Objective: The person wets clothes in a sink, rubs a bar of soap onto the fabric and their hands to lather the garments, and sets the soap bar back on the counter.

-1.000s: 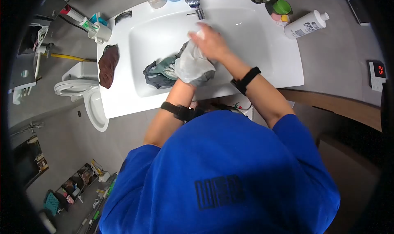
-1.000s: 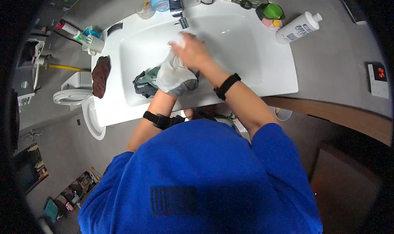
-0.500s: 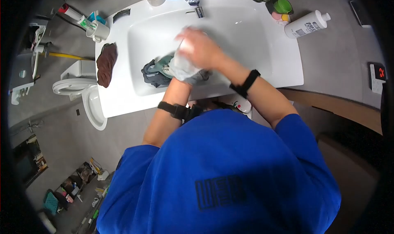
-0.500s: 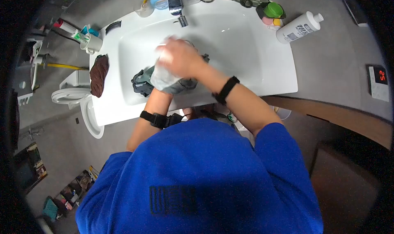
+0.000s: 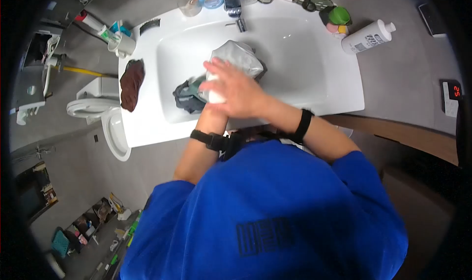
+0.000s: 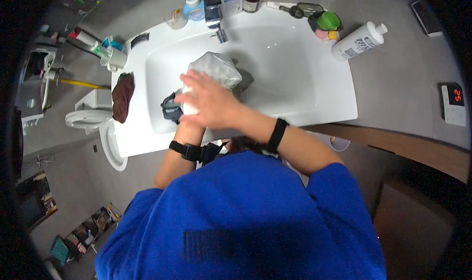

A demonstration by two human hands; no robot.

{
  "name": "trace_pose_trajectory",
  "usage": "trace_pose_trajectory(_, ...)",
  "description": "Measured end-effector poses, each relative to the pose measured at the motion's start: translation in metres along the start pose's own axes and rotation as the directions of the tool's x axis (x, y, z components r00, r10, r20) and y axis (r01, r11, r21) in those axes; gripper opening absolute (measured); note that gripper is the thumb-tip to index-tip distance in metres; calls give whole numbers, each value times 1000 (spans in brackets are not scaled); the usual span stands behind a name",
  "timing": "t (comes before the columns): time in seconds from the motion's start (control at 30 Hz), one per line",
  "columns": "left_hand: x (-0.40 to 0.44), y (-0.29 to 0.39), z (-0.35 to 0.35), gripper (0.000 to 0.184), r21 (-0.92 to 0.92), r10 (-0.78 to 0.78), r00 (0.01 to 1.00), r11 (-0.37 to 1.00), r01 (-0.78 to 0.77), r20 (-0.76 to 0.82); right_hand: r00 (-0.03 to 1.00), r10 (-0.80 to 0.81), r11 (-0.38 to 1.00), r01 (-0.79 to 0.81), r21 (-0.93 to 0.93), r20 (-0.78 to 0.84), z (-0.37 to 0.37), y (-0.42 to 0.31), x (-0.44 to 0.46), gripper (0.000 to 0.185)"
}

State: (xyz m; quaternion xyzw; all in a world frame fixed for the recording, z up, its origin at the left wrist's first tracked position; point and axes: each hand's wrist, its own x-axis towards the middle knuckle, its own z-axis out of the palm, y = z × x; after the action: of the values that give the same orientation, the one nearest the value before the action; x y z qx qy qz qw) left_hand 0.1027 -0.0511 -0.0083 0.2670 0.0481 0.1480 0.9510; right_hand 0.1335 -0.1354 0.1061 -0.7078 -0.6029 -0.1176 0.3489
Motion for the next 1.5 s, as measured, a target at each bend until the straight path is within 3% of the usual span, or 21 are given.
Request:
trace_pose_trajectory(0.03,-1,-6,-1,45,529,195,980,827,-190,46,994,105,992,-106,68,17,2,10,-3,38)
trace_pose_trajectory(0.07,5,4,20,45,873,322,924,365,-322,206,979,200,972,-202,119,30,2,27,1,36)
trace_pose_trajectory(0.1,8,19,41,45,872,325,921,360,-332,216,810,574,798,-586,137,123,2,44,8,39)
trace_pose_trajectory(0.13,-4,31,63,43,875,206,946,369,-313,252,806,577,795,-591,137,128,4,39,4,39)
trace_pose_trajectory(0.27,-6,54,77,39,937,99,967,240,-253,236,977,203,976,-196,-91,72,-9,-19,-12,49)
trace_pose_trajectory(0.33,-9,56,81,37,974,62,972,-13,-227,227,981,181,979,-187,82,75,-5,7,-21,49)
trace_pose_trajectory(0.4,-8,48,79,36,969,97,965,25,-247,243,494,852,428,-849,310,175,16,59,-16,49)
trace_pose_trajectory(0.43,-7,41,71,36,953,144,962,165,-254,231,428,891,332,-842,425,153,10,66,-16,45)
trace_pose_trajectory(0.53,1,39,58,34,842,192,968,485,-235,160,702,708,699,-684,208,-69,-4,-6,-11,43)
trace_pose_trajectory(0.6,2,44,63,33,904,118,981,383,-189,156,770,632,775,-628,71,-85,8,-8,-24,43)
trace_pose_trajectory(0.7,-2,73,116,35,926,-35,987,-342,-159,156,507,861,470,-775,423,-26,30,52,-26,42)
trace_pose_trajectory(0.73,-7,74,121,35,925,-46,986,-342,-165,158,499,866,463,-778,425,-31,27,66,-25,42)
trace_pose_trajectory(0.8,-16,73,128,32,798,24,932,-526,-295,361,362,787,-328,-440,836,500,19,81,-25,45)
trace_pose_trajectory(0.83,-15,74,129,31,711,53,884,-616,-338,465,323,729,-485,-378,789,603,-18,50,-3,47)
trace_pose_trajectory(0.87,-12,75,125,32,732,90,869,-585,-349,486,329,727,-481,-382,789,603,-18,44,-2,47)
trace_pose_trajectory(0.93,-5,66,108,33,882,171,896,-325,-343,411,408,823,-61,-629,775,396,-11,35,0,48)
trace_pose_trajectory(0.97,-5,59,101,33,922,202,907,-200,-331,369,630,777,551,-686,476,9,16,30,-8,47)
trace_pose_trajectory(1.0,-5,52,97,33,943,217,919,-101,-316,331,844,509,860,-507,61,-167,16,6,-11,49)
trace_pose_trajectory(1.2,-7,40,86,36,941,215,947,191,-280,239,670,741,650,-704,288,-34,25,14,-19,51)
trace_pose_trajectory(1.27,0,41,78,37,920,212,953,281,-271,216,946,308,949,-299,96,-101,8,-20,-23,46)
trace_pose_trajectory(1.5,-7,51,86,40,967,95,962,-43,-253,256,804,533,836,-548,22,-264,21,19,4,42)
